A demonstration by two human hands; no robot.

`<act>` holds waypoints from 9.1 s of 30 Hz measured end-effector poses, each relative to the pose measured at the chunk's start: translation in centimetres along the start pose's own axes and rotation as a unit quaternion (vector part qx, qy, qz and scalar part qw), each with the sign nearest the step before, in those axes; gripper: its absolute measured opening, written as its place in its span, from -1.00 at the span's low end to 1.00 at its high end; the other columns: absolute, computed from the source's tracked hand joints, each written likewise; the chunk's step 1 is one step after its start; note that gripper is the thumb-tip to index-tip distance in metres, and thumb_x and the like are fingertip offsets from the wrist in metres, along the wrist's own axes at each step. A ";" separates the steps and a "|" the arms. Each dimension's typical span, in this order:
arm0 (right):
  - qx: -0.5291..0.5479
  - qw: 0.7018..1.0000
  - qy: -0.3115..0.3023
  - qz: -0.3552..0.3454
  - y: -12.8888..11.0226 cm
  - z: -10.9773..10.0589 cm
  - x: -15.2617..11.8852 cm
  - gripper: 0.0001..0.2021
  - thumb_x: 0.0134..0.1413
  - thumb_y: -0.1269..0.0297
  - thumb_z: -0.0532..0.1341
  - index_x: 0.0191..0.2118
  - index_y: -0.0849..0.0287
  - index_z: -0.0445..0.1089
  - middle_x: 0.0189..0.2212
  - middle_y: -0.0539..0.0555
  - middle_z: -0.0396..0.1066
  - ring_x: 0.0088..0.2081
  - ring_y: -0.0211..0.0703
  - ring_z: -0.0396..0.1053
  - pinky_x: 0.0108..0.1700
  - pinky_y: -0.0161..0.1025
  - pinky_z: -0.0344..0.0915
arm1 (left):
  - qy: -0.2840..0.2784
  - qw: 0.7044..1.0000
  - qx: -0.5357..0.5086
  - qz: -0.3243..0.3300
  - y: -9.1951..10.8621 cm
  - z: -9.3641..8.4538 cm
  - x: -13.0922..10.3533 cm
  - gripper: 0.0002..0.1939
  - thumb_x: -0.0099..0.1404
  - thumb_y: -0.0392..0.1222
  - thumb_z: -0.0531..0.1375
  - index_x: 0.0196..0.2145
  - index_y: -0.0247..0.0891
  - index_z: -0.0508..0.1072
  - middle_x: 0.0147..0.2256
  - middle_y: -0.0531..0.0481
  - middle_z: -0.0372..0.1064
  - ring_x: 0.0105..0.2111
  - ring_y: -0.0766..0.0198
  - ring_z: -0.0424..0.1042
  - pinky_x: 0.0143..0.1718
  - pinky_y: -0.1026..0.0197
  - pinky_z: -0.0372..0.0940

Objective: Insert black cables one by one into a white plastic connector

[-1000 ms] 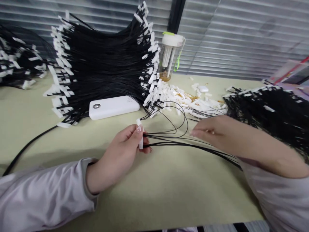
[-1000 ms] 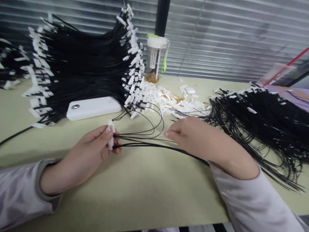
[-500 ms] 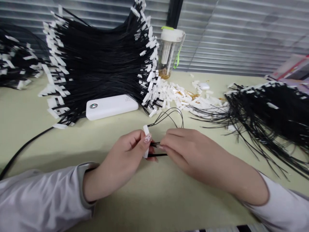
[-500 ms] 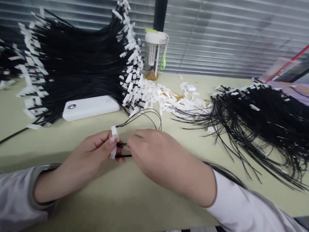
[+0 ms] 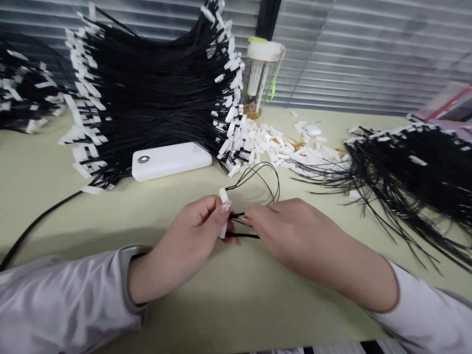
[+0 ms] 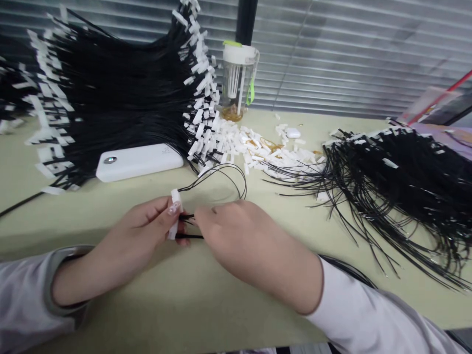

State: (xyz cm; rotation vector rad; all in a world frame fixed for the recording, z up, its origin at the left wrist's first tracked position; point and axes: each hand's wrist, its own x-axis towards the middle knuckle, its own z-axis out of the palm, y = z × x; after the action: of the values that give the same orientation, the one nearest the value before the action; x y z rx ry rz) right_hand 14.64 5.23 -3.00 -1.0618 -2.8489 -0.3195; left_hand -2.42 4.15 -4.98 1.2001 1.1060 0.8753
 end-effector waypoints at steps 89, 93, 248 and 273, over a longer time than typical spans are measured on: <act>-0.099 0.958 0.251 -0.096 1.6 -0.6 -0.3 -0.92 -0.06 0.41 0.13 -0.38 0.14 0.33 -0.51 -0.02 0.34 -0.50 -0.27 0.10 -0.51 -0.26 0.01 | -0.089 0.993 0.074 -0.013 0.7 -0.1 -0.8 -0.72 0.23 -0.08 -0.09 -0.56 -0.25 0.17 -0.61 0.15 0.09 -0.61 0.43 0.16 -0.60 0.38 0.20; -0.063 0.966 0.242 -0.070 1.1 0.2 0.3 -0.92 -0.05 0.43 0.12 -0.44 0.11 0.30 -0.54 -0.03 0.31 -0.50 -0.28 0.11 -0.50 -0.28 0.03 | -0.084 0.992 0.093 -0.004 0.7 0.0 -0.8 -0.71 0.24 -0.10 -0.08 -0.58 -0.26 0.16 -0.63 0.16 0.10 -0.64 0.45 0.13 -0.62 0.41 0.14; -0.031 0.981 0.189 -0.042 1.7 0.3 0.5 -0.89 0.01 0.43 0.06 -0.38 0.19 0.32 -0.47 0.03 0.30 -0.43 -0.26 0.19 -0.43 -0.30 0.13 | -0.056 0.998 0.005 -0.039 0.2 -0.1 -0.4 -0.73 0.22 -0.04 -0.07 -0.51 -0.24 0.23 -0.60 0.14 0.09 -0.61 0.42 0.16 -0.61 0.37 0.15; -0.013 0.995 0.096 0.020 0.8 -0.1 0.9 -0.83 0.07 0.36 -0.02 -0.41 0.19 0.30 -0.52 0.01 0.21 -0.46 -0.23 0.12 -0.45 -0.29 0.00 | -0.034 0.998 0.051 -0.031 0.5 0.1 -0.3 -0.71 0.23 -0.06 -0.08 -0.54 -0.26 0.21 -0.64 0.17 0.10 -0.64 0.47 0.15 -0.62 0.41 0.15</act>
State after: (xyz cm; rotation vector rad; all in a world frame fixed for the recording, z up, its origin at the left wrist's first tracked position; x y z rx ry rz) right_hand 14.51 6.34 -2.59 -1.0312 -2.6575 -0.4305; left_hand -2.33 3.93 -4.42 1.2644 1.1375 0.7320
